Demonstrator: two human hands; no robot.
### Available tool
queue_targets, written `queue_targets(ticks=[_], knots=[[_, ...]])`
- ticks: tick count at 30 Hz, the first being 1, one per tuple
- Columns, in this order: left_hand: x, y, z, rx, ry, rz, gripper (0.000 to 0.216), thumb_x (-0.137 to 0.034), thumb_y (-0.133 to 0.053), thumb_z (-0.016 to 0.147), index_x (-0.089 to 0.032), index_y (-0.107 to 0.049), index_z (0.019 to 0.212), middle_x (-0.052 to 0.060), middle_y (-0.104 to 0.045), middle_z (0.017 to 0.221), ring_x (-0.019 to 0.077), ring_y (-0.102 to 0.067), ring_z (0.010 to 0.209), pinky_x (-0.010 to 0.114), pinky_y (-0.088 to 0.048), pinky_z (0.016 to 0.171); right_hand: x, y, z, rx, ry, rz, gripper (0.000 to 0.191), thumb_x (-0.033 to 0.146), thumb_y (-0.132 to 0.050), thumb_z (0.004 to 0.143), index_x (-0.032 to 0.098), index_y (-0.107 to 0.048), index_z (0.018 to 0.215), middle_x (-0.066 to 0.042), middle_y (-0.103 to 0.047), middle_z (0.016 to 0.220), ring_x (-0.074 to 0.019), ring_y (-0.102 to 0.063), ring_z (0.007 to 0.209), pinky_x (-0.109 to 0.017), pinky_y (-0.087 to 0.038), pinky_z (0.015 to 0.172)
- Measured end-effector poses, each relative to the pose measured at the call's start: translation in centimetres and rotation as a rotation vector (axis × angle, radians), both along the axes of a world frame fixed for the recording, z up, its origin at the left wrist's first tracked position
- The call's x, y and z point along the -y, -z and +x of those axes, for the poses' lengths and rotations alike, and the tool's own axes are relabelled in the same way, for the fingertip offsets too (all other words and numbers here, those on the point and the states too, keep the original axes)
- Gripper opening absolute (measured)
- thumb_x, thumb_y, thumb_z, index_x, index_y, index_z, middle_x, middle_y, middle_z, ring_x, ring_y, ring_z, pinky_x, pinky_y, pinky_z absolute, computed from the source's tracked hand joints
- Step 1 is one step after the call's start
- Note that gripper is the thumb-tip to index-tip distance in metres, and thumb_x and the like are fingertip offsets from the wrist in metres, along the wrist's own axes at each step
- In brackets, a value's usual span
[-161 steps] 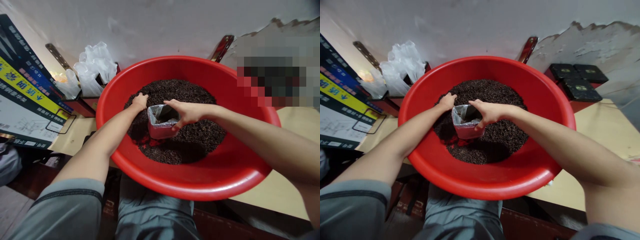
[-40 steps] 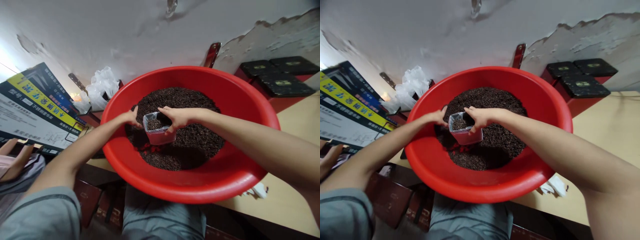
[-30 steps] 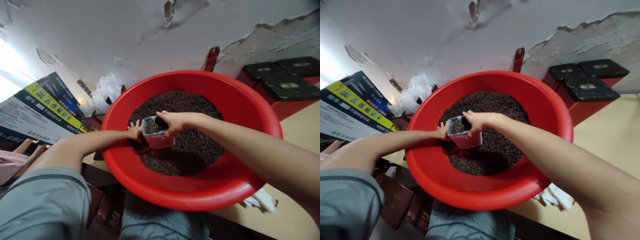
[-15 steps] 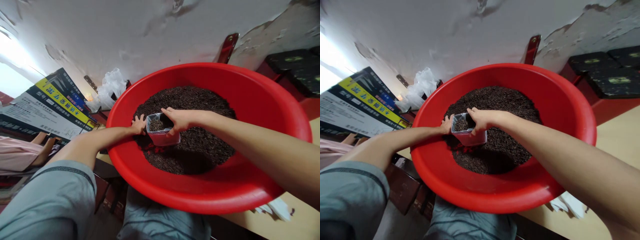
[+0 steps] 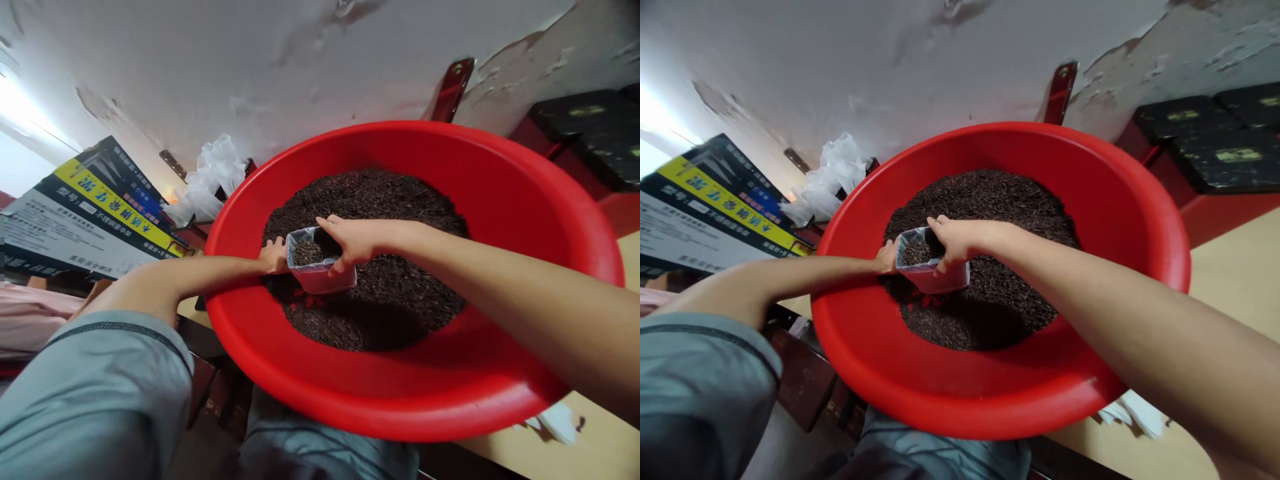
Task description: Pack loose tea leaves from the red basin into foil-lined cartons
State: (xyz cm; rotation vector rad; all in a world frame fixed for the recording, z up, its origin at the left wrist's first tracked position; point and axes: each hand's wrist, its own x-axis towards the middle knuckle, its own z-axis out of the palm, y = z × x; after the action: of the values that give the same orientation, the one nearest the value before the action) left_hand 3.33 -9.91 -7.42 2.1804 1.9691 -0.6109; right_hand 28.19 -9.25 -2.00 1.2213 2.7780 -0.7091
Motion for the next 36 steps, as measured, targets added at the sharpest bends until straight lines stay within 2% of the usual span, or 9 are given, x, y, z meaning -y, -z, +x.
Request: queue_targets(ticks=[4,7,12,16,19,23,26,31,36], knots=[[-0.5,0.6,-0.5,0.012,-0.006,0.014,0.066,-0.047,-0.064,0.093,-0.023,-0.048,0.153,0.018,-0.056,0.151,0.0397,-0.057,0.137,0.045,-0.052,0.109,-0.2,0.3,0.0,-0.022,-0.007,0.010,0.142,0.061,-0.085,0.061,0.012,-0.013,0.173,-0.020,-0.027,0.174,-0.0423,-0.044,0.152,-0.047,-0.044,0.125],[-1.4,0.7,-0.6,0.024,-0.026,0.001,0.069,-0.046,-0.069,0.088,-0.021,-0.051,0.151,0.019,-0.060,0.150,0.0398,-0.059,0.138,0.043,-0.051,0.110,-0.2,0.2,-0.1,-0.019,-0.001,0.012,0.144,0.061,-0.086,0.060,0.011,-0.011,0.173,-0.020,-0.023,0.176,-0.0428,-0.039,0.155,-0.048,-0.040,0.128],[-3.1,-0.8,-0.2,-0.023,-0.059,-0.069,0.060,-0.040,-0.081,0.076,-0.021,-0.068,0.131,0.018,-0.074,0.132,0.0390,-0.070,0.124,0.040,-0.059,0.097,0.1,-0.5,-0.2,0.002,-0.002,-0.006,0.147,0.059,-0.087,0.062,0.006,-0.006,0.172,-0.022,-0.013,0.177,-0.0406,-0.028,0.160,-0.045,-0.031,0.132],[-3.3,-4.3,-0.4,-0.023,-0.071,-0.012,0.074,-0.033,-0.079,0.075,-0.027,-0.058,0.146,0.011,-0.076,0.131,0.0298,-0.073,0.118,0.031,-0.060,0.092,0.0,-1.2,0.2,-0.013,-0.009,-0.067,0.157,0.057,-0.092,0.057,0.003,0.001,0.171,-0.023,-0.007,0.177,-0.0393,-0.020,0.163,-0.047,-0.026,0.134],[-2.6,-8.1,-0.7,0.026,-0.072,0.053,0.084,-0.031,-0.075,0.078,-0.024,-0.046,0.156,0.010,-0.073,0.134,0.0227,-0.075,0.110,0.023,-0.059,0.084,-0.9,-1.6,1.3,-0.096,-0.010,-0.128,0.166,0.053,-0.096,0.051,0.004,0.009,0.170,-0.022,-0.013,0.176,-0.0363,-0.023,0.163,-0.045,-0.027,0.134],[-0.7,-13.2,0.8,0.185,-0.008,0.109,0.086,-0.027,-0.076,0.071,-0.026,-0.049,0.153,0.006,-0.075,0.123,0.0190,-0.074,0.085,0.022,-0.057,0.066,-2.4,-1.6,3.4,-0.158,0.054,-0.236,0.170,0.055,-0.097,0.050,0.012,0.015,0.170,-0.021,-0.022,0.175,-0.0386,-0.037,0.157,-0.050,-0.040,0.127],[1.0,-15.3,3.7,0.201,0.094,0.048,0.090,-0.028,-0.075,0.070,-0.026,-0.047,0.155,0.005,-0.076,0.115,0.0203,-0.073,0.080,0.025,-0.056,0.064,-3.1,-1.6,4.8,-0.177,0.147,-0.356,0.169,0.059,-0.096,0.051,0.014,0.017,0.170,-0.019,-0.027,0.174,-0.0386,-0.047,0.151,-0.048,-0.050,0.119],[2.9,-13.7,8.7,0.093,0.455,0.105,0.071,-0.027,-0.078,0.072,-0.024,-0.065,0.142,0.010,-0.072,0.131,0.0295,-0.070,0.116,0.034,-0.056,0.093,-3.3,-1.7,6.0,-0.183,0.240,-0.324,0.160,0.065,-0.093,0.057,0.020,0.009,0.172,-0.017,-0.041,0.169,-0.0365,-0.054,0.146,-0.048,-0.052,0.116],[1.8,-11.3,9.7,0.070,0.610,-0.004,0.060,-0.021,-0.074,0.079,-0.026,-0.072,0.138,0.005,-0.081,0.104,0.0254,-0.073,0.098,0.031,-0.054,0.086,-4.4,-0.7,6.7,-0.123,0.225,-0.213,0.145,0.070,-0.085,0.067,0.020,0.000,0.173,-0.017,-0.050,0.163,-0.0351,-0.062,0.138,-0.048,-0.058,0.109]])
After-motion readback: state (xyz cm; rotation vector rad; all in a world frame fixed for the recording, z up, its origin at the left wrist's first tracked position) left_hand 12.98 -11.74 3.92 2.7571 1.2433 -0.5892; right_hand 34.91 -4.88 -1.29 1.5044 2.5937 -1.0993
